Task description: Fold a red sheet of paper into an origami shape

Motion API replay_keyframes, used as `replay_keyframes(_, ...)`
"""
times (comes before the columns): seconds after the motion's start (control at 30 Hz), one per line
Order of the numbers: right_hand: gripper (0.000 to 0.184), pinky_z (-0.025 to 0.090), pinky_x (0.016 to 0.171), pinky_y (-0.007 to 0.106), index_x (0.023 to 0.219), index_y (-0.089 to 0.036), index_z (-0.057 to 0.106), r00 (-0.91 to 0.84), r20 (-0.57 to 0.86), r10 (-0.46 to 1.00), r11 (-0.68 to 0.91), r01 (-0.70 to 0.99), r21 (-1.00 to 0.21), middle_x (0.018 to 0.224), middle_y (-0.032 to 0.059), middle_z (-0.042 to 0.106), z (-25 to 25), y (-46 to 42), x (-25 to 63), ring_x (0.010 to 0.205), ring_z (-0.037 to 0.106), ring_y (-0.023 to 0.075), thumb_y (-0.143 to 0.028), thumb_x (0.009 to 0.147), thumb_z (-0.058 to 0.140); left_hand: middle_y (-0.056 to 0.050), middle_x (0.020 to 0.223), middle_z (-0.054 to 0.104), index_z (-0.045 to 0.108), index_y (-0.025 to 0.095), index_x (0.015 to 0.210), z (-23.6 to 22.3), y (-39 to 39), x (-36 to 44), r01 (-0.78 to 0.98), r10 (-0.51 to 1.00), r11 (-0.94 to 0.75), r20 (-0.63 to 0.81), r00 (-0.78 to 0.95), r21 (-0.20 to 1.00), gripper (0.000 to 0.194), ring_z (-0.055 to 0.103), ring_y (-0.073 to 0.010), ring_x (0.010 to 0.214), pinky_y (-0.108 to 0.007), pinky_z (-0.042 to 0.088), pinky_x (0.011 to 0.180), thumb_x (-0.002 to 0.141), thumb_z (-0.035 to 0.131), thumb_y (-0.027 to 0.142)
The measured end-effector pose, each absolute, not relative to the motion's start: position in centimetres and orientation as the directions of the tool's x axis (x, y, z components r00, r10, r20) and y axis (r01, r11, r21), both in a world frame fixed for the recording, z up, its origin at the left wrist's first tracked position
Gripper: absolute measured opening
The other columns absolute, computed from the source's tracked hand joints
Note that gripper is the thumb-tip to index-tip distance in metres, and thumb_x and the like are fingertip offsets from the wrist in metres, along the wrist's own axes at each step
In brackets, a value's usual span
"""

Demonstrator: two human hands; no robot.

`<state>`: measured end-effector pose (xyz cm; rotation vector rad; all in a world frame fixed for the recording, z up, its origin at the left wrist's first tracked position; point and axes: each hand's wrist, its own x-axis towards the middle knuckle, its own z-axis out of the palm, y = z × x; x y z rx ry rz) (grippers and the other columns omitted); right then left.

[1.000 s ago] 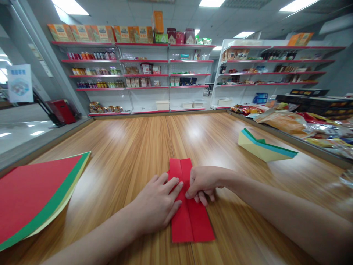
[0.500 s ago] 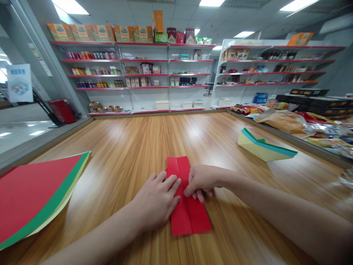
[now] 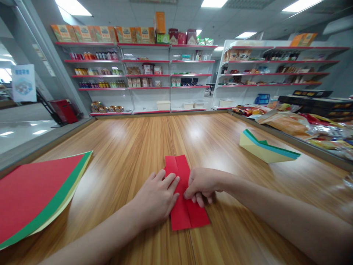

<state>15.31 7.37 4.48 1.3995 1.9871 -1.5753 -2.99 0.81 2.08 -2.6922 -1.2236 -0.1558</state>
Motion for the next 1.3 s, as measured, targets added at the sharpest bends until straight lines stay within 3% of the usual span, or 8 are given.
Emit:
replay_keyframes(0.4, 0.024, 0.038, 0.033, 0.018, 0.056, -0.012, 0.063, -0.542, -0.689, 0.482, 0.013, 0.790, -0.612, 0.049, -0.0020, 0.061, 4.0, 7.6, 15.5, 0.033, 0.047, 0.0071, -0.031, 0.070, 0.062, -0.014, 0.111, 0.056, 0.051, 0.010, 0.125, 2.1, 0.8, -3.0, 0.757, 0.740, -0.642, 0.161, 0.653, -0.117, 0.041, 0.047, -0.0285, 0.099, -0.045, 0.043, 0.085, 0.095, 0.030, 0.029)
replay_keyframes(0.7, 0.025, 0.040, 0.035, 0.018, 0.058, -0.012, 0.064, -0.555, -0.702, 0.447, 0.048, 0.798, -0.600, 0.049, -0.0017, 0.061, 3.9, 7.6, 15.6, 0.034, 0.048, 0.0077, -0.033, 0.070, 0.063, -0.014, 0.115, 0.055, 0.049, 0.011, 0.128, 2.2, 0.0, -2.6, 0.792, 0.776, -0.609, 0.170, 0.607, -0.049, 0.046, 0.046, -0.0298, 0.104, -0.046, 0.040, 0.089, 0.093, 0.036, 0.038)
replay_keyframes(1.3, 0.022, 0.041, 0.035, 0.017, 0.061, -0.012, 0.064, -0.557, -0.774, 0.299, 0.101, 0.826, -0.555, 0.050, -0.0016, 0.060, 4.3, 6.6, 15.0, 0.036, 0.049, 0.0077, -0.032, 0.068, 0.066, -0.016, 0.119, 0.054, 0.049, 0.007, 0.128, 1.9, -0.1, -2.4, 0.798, 0.782, -0.595, 0.161, 0.602, -0.091, 0.049, 0.045, -0.0318, 0.105, -0.048, 0.040, 0.089, 0.094, 0.031, 0.036)
